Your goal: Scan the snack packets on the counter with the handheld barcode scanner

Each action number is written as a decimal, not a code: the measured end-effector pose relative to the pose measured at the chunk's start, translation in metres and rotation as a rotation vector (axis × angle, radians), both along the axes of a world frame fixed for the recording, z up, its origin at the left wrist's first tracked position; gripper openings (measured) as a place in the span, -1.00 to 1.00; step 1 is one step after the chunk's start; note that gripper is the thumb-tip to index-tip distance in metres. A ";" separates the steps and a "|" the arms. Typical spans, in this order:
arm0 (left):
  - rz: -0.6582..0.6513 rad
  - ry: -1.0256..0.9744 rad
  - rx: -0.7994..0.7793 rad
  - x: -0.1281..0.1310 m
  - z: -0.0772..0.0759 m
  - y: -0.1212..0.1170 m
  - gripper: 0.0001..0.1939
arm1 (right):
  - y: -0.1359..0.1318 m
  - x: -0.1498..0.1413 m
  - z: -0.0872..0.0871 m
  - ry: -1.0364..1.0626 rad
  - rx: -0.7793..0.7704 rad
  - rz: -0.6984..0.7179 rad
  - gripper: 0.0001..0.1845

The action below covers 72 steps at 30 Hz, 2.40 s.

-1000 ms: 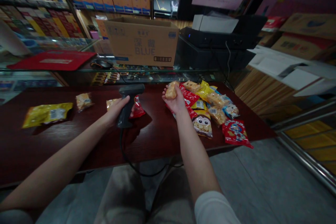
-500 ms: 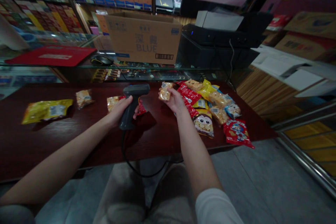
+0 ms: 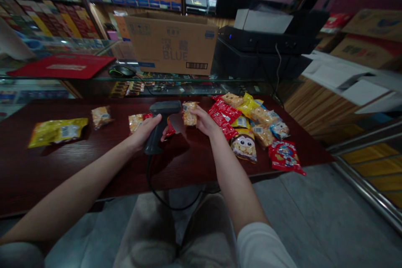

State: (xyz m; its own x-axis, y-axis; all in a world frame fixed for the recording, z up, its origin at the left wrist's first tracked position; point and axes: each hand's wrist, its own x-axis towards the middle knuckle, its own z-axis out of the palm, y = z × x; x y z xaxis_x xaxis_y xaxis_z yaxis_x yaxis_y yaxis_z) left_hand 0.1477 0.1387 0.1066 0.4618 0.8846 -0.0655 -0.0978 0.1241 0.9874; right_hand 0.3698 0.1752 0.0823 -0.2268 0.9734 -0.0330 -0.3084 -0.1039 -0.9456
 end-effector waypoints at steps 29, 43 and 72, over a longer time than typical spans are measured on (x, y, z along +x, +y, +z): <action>0.147 -0.062 -0.023 -0.055 0.009 0.048 -0.40 | -0.009 -0.029 0.005 -1.050 0.352 -0.329 -0.59; 0.189 -0.087 -0.014 -0.060 0.011 0.050 -0.38 | 0.018 -0.004 -0.018 -0.763 0.329 -0.348 -0.70; -0.008 -0.101 -0.025 -0.005 0.001 0.007 -0.34 | 0.004 -0.003 -0.027 -0.875 0.601 -0.630 -0.26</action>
State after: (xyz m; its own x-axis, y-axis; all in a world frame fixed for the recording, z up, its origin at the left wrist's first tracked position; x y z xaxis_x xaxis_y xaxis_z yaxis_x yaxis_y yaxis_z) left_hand 0.1425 0.1454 0.1076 0.4742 0.8795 -0.0405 -0.1956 0.1501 0.9691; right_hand 0.3667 0.1789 0.0558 0.1608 0.8179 0.5524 0.6136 0.3555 -0.7051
